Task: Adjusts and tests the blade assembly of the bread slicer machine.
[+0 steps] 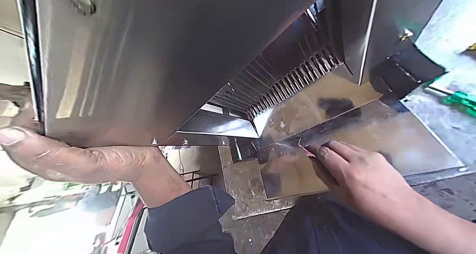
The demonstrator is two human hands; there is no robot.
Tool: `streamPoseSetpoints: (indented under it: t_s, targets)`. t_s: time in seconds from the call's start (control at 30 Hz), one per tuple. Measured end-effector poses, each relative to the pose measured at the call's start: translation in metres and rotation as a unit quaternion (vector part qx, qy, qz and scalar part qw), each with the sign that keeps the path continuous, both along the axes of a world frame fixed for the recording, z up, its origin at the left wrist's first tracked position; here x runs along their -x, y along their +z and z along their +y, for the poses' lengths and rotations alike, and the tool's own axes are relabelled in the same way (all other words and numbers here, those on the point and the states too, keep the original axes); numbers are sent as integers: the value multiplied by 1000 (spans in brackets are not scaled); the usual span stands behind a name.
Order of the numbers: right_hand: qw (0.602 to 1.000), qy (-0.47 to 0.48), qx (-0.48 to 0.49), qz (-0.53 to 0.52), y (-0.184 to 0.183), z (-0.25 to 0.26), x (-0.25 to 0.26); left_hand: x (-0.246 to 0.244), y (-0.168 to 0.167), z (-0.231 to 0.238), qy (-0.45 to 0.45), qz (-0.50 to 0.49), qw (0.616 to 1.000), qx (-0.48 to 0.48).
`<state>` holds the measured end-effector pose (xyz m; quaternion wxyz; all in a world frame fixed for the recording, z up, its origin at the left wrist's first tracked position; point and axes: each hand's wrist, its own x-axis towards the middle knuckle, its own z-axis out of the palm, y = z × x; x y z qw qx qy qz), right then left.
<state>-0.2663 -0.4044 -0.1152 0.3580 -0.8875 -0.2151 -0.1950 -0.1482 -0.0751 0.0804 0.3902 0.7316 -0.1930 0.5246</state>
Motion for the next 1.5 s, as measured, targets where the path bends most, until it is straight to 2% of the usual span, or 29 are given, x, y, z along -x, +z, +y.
streamPoseSetpoints:
  t_s: [0.1, 0.3, 0.67, 1.1, 1.5]
  targets:
    - [1000, 26, 10, 0, -6, 1, -1, 0, -1, -9, 29, -20, 998, 48]
    - [993, 89, 25, -70, -11, -3, 0, -1, -1, -18, 86, -47, 994, 52]
    - [992, 115, 15, -53, -10, -7, 0, 1, 0, -31, 171, -50, 983, 50]
    - [987, 144, -22, -60, -12, -11, 1, 3, 0, -41, 211, -57, 975, 31]
    - [981, 164, -63, -78, -14, -12, 3, 1, 4, -50, 193, -63, 978, 41]
